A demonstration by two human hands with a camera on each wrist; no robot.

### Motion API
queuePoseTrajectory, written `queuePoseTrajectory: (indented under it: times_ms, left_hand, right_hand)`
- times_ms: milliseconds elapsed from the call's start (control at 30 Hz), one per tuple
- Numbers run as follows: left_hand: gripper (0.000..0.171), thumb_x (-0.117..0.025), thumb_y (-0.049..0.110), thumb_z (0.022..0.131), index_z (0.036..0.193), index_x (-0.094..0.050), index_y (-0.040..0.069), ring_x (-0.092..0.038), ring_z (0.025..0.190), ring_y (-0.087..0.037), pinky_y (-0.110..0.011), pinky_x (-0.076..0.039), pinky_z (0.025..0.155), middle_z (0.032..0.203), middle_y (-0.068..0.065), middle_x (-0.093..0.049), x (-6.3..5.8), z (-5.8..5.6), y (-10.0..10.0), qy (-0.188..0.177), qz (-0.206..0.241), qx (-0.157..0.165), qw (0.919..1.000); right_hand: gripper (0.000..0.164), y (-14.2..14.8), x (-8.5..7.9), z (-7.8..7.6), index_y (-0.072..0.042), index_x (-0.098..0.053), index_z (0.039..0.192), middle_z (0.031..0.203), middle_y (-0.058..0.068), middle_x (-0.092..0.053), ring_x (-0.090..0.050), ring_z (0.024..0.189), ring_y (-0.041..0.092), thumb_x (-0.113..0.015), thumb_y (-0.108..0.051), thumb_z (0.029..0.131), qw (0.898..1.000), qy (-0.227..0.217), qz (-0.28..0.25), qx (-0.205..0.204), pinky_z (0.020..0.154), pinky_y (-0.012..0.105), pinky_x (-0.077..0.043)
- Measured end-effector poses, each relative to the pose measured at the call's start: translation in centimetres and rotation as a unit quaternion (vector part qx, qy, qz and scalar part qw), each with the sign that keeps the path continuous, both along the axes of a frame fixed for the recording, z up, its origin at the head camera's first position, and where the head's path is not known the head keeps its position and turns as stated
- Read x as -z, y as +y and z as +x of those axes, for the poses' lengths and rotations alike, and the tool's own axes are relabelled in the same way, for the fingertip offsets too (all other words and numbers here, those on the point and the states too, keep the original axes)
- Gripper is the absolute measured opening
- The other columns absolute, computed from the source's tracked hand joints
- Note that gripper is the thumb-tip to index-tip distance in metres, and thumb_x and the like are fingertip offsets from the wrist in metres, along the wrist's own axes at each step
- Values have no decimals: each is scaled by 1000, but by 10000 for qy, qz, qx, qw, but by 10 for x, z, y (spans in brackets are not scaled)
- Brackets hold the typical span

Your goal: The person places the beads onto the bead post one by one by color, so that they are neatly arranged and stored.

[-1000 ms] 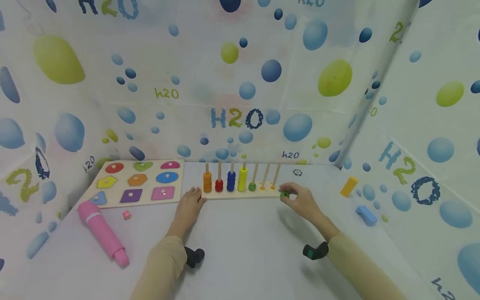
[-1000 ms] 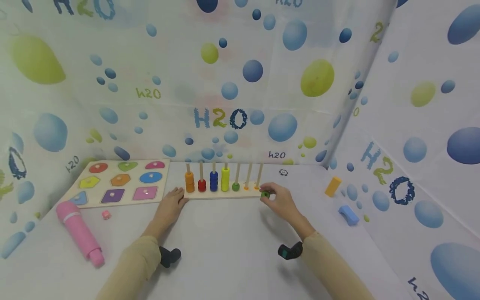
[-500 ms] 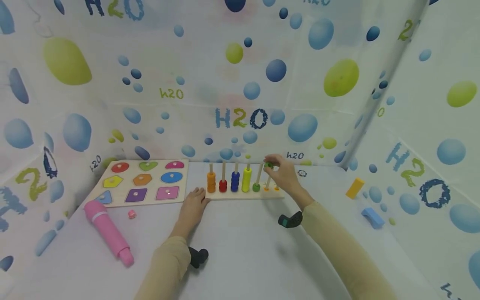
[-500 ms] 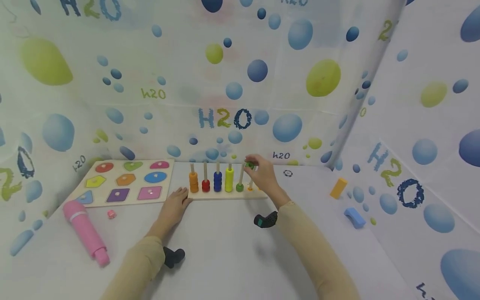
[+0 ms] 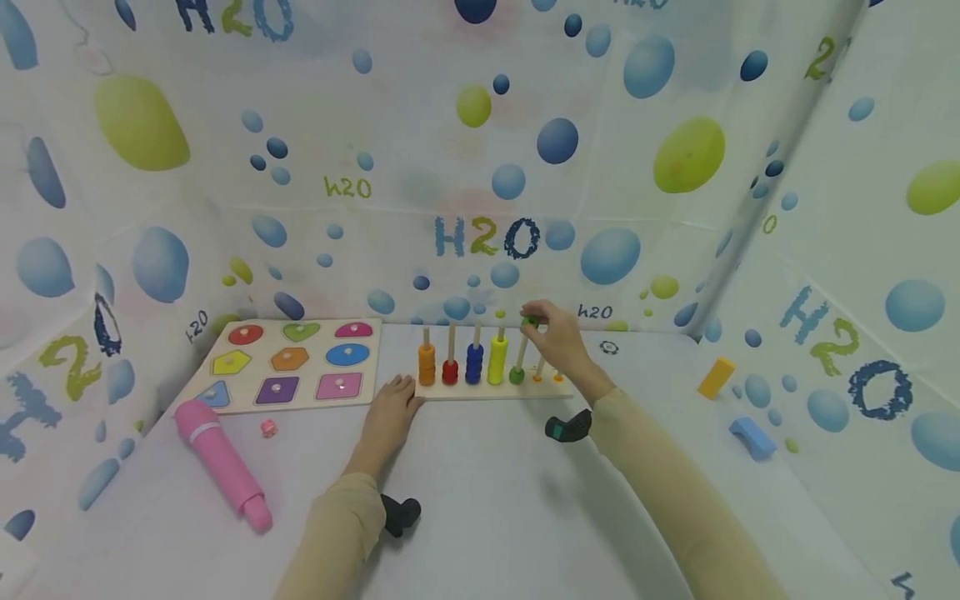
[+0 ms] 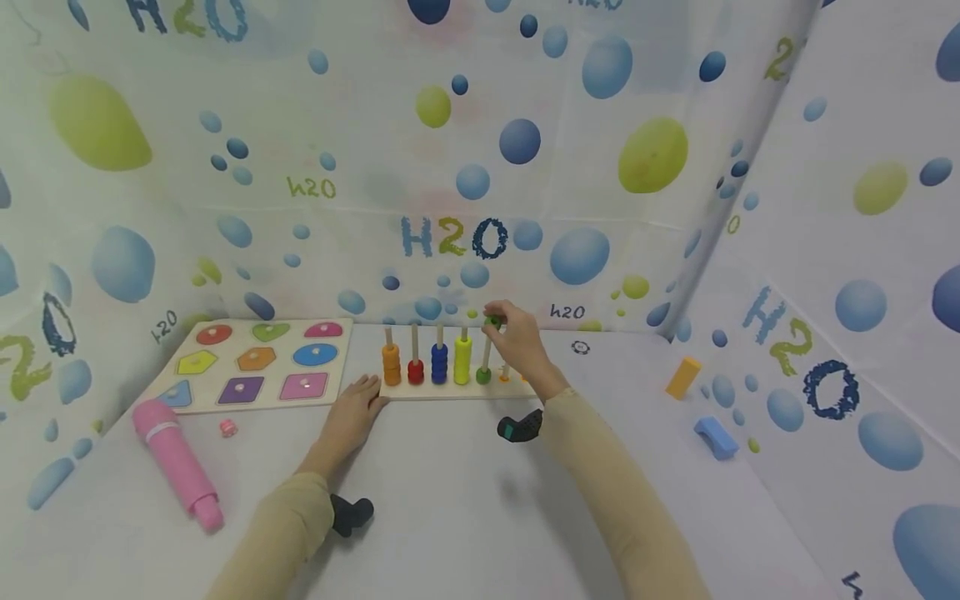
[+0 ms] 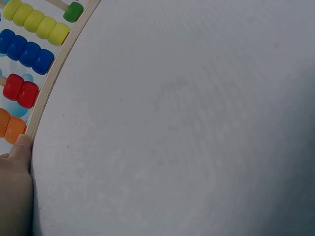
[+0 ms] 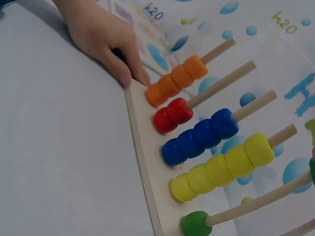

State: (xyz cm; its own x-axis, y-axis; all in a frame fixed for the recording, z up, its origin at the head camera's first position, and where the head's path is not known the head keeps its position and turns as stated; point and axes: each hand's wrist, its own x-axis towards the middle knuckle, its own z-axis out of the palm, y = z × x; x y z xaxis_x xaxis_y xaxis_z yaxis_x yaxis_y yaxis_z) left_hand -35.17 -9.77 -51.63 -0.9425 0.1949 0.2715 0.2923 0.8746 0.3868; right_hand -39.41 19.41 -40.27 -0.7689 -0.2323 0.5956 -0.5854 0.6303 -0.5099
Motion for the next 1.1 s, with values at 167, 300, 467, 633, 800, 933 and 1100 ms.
queuePoseTrajectory:
  times_ms: [167,300,467,633,800,933,1100]
  left_hand:
    - [46,-54,24,98,132,-50,-6,-35,133,-36,-47,-24,112,137,-21,-48,0,3,1,44,58,54,10000]
    - [45,-54,24,97,131,-51,-7,-36,132,-36,-47,-24,112,135,-21,-49,-2,4,0,180,142,44,9997]
    - [46,-55,23,97,131,-50,-7,-36,132,-36,-48,-24,112,135,-22,-49,-4,5,-4,204,130,-48,9997]
    - [46,-54,24,97,131,-50,-7,-36,132,-36,-48,-24,112,136,-22,-49,-4,5,-8,174,65,-110,9998]
    - [46,-54,24,97,132,-50,-6,-36,133,-36,-47,-24,112,136,-21,-48,-3,3,-12,113,66,-148,9998]
    - [47,-55,25,97,132,-50,-6,-36,133,-36,-47,-24,112,136,-20,-48,-3,0,-12,116,26,-115,9999]
    - [47,-54,26,97,133,-50,-5,-36,133,-35,-46,-24,112,137,-19,-48,-3,-5,-9,87,-10,-90,9999]
  right_hand:
    - [32,0,-1,0,0,-58,116,110,12,-66,-62,102,24,-68,-2,85,10000,-30,4,-4,92,30,-50]
    - [30,-3,-3,1,1,-59,114,110,13,-65,-61,103,24,-68,0,85,9997,183,-167,-61,93,31,-50]
    - [27,-7,-2,4,2,-61,109,104,10,-67,-62,98,20,-69,1,84,9990,286,-221,-246,89,26,-51]
    - [25,-5,7,14,0,-62,106,101,9,-67,-63,95,20,-70,0,83,9985,266,-217,-419,86,26,-53]
    - [26,11,28,21,-1,-62,106,100,8,-67,-64,94,20,-71,-2,82,9988,222,-126,-422,83,27,-54]
    - [29,30,45,27,0,-61,108,100,9,-68,-64,94,22,-72,-1,81,9989,85,-240,-402,81,29,-55]
    - [29,55,63,35,2,-61,107,100,12,-68,-65,94,25,-72,0,81,9992,-95,-334,-194,81,32,-56]
